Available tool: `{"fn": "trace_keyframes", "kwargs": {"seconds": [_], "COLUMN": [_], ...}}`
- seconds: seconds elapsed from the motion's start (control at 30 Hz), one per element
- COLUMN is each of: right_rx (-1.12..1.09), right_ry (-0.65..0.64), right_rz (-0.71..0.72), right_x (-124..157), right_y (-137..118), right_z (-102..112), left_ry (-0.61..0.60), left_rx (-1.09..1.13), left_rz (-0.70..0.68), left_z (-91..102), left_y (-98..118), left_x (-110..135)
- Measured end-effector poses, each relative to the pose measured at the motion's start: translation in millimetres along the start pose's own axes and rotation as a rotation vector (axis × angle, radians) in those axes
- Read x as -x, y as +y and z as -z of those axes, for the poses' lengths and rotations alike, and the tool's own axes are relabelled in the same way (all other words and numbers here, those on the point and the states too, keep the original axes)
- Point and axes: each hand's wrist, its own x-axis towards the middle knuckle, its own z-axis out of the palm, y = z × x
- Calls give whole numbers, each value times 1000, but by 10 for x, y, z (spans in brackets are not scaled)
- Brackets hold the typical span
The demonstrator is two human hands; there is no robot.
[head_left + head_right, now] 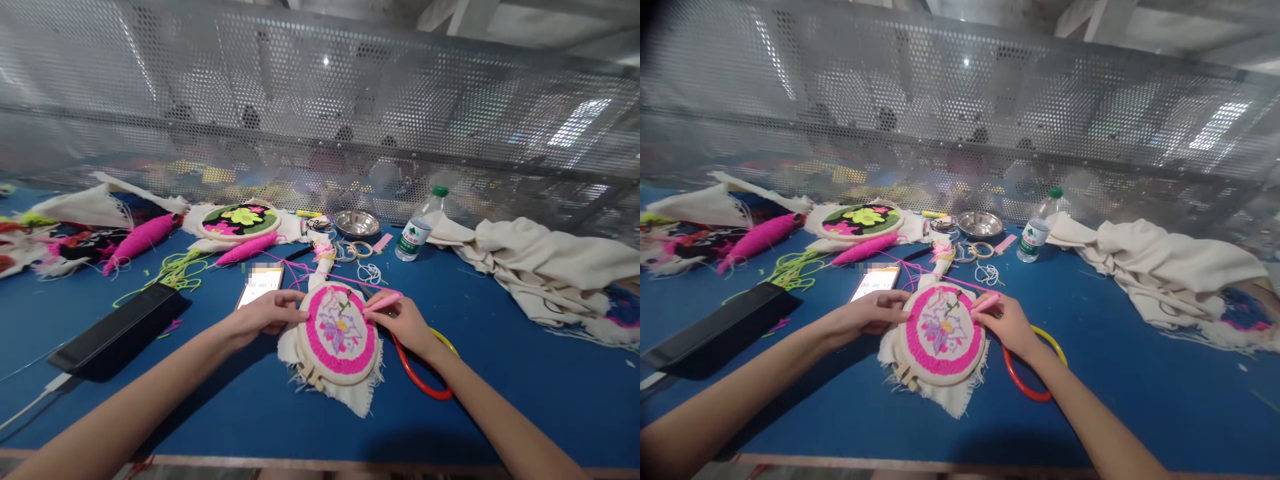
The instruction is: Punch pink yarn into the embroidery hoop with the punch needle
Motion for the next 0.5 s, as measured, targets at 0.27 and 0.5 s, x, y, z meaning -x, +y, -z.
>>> {"fn": "trace_keyframes", "kwargs": {"seconds": [0.27, 0.5], "right_rx": [346, 455], "right_ry": [40, 6], "right_rz": [292, 374], "right_x": [59, 76], "right_y": [-89, -98], "right_z": [-11, -35], "left_ry": [195, 308], "left_rx": [-183, -307], "left_rz": [-226, -349], "left_z": [-212, -335], "left_y": [-108, -180], "left_x": [-21, -37]}}
